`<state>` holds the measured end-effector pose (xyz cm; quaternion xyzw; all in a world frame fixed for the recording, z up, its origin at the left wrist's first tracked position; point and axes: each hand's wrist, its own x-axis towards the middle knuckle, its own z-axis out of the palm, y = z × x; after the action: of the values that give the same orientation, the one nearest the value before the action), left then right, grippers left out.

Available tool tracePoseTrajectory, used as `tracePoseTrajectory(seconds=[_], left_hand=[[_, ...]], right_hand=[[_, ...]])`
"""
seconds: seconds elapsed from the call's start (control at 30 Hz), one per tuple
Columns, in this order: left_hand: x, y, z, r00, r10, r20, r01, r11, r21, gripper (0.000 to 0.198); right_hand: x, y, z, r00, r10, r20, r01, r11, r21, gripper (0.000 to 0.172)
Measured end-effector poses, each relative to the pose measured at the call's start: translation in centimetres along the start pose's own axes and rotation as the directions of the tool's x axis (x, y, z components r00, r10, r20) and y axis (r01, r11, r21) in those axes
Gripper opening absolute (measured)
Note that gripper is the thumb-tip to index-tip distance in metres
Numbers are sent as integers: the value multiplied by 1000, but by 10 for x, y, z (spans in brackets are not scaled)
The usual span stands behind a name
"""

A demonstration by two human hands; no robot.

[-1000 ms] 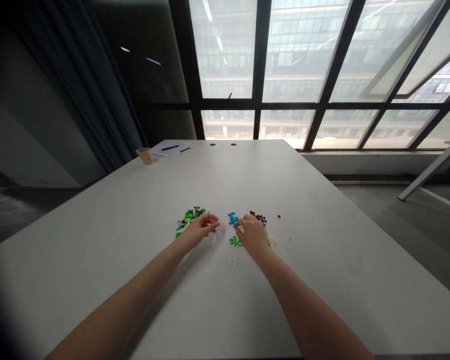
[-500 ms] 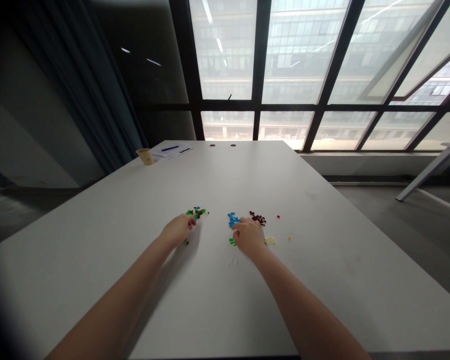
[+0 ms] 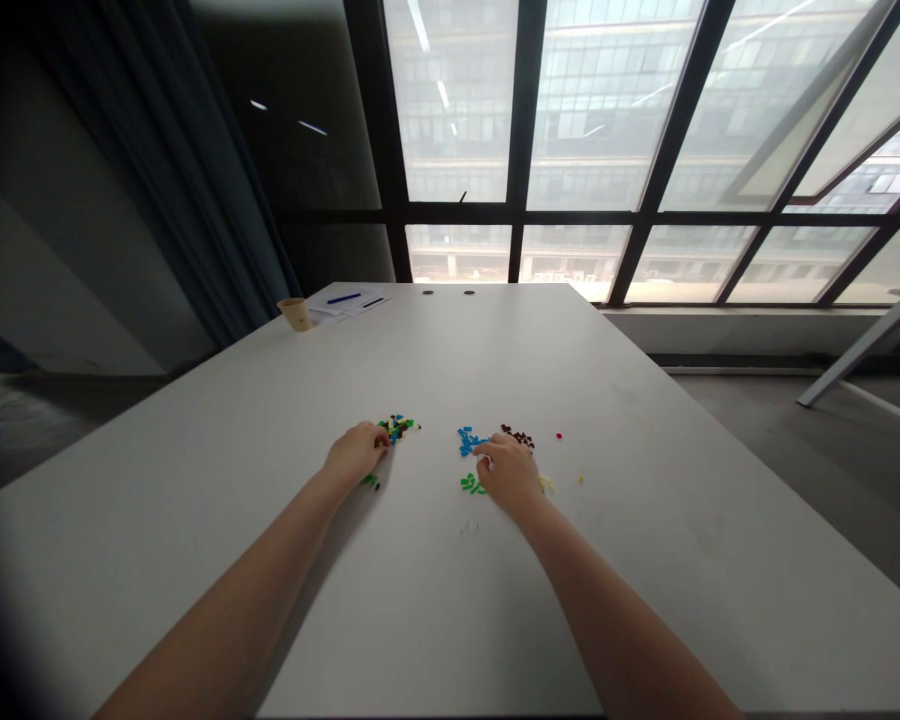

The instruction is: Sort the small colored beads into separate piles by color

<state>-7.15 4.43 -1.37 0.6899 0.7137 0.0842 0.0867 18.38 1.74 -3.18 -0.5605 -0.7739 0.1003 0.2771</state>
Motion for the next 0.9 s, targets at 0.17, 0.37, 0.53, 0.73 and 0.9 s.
tracePoseTrajectory(seconds=[0.17, 0.37, 0.53, 0.73, 0.9], left_hand=[[2, 1, 2, 999, 43, -19, -45, 990, -133, 11], [-8, 24, -4, 980, 128, 154, 21, 700, -714, 14], [-29, 55, -6, 859, 266, 437, 418, 125, -900, 24], [-46, 73, -8, 754, 445, 483, 608, -198, -769, 14], [-49, 71, -6, 734, 539, 413, 602, -237, -762, 16]], right_hand=[[0, 1, -3, 1000, -4, -13, 4, 1000, 5, 25], [2, 8, -10, 999, -11, -52, 13, 999, 39, 25], [2, 14, -14, 995, -12, -96, 19, 997, 76, 23], [1, 16, -16, 993, -2, -116, 13, 996, 92, 23], [1, 15, -15, 994, -9, -112, 19, 996, 88, 22]])
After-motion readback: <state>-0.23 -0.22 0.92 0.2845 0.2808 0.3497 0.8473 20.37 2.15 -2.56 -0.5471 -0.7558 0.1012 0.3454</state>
